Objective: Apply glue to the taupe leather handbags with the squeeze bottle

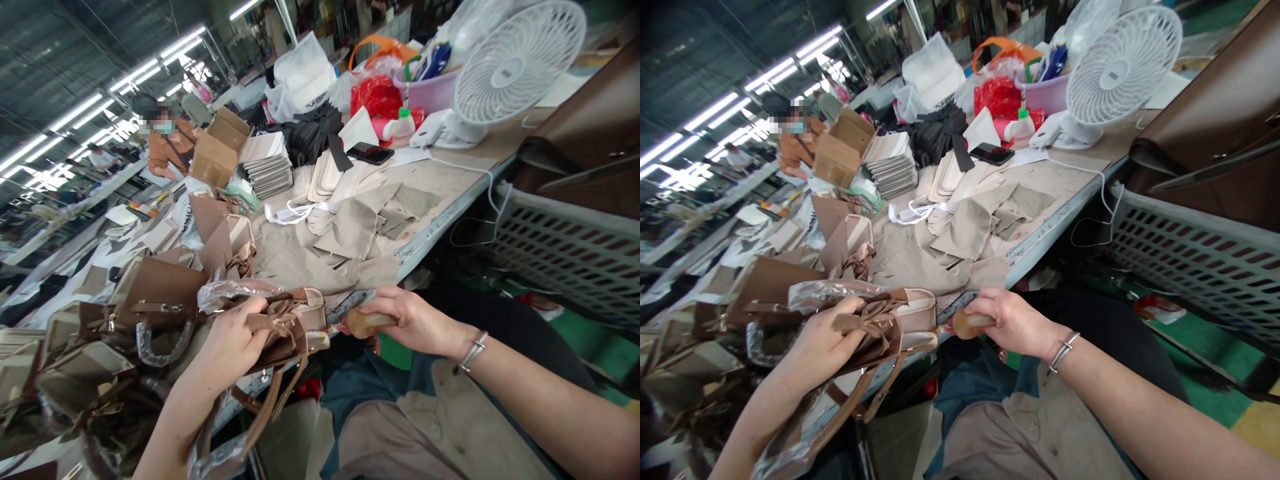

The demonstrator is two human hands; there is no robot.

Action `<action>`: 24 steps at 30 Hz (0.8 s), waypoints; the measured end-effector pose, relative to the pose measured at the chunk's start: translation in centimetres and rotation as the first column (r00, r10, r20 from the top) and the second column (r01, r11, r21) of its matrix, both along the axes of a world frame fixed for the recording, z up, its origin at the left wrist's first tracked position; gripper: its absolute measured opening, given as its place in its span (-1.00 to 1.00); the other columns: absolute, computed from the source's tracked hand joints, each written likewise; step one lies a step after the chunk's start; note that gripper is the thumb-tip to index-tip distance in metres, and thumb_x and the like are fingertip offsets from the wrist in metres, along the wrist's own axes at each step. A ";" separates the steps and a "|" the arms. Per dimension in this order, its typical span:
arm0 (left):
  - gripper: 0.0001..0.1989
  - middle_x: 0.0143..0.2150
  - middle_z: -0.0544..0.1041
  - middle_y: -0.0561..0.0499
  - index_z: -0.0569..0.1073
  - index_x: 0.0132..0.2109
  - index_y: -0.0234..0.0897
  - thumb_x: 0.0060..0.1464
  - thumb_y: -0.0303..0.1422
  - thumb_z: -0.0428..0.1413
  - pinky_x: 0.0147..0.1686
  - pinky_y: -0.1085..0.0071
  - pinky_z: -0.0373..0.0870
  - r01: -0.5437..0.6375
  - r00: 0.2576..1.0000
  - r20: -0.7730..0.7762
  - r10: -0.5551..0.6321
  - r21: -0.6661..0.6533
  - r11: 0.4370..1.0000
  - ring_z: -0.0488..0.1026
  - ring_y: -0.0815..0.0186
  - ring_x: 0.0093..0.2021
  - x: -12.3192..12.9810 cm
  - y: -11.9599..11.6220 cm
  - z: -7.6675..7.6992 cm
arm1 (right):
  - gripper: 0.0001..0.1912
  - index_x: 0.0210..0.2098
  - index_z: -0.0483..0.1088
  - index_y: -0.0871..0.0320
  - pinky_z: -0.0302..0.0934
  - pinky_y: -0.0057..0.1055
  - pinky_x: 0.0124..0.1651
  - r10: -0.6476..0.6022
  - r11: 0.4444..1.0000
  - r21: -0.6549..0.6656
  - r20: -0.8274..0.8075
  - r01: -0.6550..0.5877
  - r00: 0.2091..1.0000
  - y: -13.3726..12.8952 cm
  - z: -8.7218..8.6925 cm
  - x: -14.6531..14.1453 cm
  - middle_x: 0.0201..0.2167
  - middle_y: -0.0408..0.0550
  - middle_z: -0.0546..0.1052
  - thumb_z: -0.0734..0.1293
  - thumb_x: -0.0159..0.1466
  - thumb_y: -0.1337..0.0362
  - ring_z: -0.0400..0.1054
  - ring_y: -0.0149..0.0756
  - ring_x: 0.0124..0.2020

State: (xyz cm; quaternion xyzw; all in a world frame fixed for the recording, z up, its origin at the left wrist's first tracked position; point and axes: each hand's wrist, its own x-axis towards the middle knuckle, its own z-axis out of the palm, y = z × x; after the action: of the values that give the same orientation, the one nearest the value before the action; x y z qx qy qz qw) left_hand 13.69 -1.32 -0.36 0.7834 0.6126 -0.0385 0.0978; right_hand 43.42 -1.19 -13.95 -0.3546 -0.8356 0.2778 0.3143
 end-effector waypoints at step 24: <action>-0.82 -0.28 0.52 0.01 0.42 -0.22 -0.22 -0.05 -0.36 0.11 -0.20 0.33 0.36 -0.260 0.926 0.324 0.193 0.177 0.949 0.46 0.20 -0.24 -3.0 -0.7 0.2 | -0.65 -0.16 0.45 0.11 0.34 -0.39 -0.20 -0.375 0.818 -0.563 -0.371 0.116 0.850 0.5 -0.4 1.3 -0.26 -0.10 0.54 0.46 0.06 0.20 0.45 -0.24 -0.27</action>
State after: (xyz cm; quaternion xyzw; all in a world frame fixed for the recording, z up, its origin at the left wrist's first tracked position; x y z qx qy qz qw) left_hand 10.67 -2.03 -0.18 0.7096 0.6774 0.1608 0.1083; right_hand 44.73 -0.66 -14.37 -0.4568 -0.5736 0.5255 0.4314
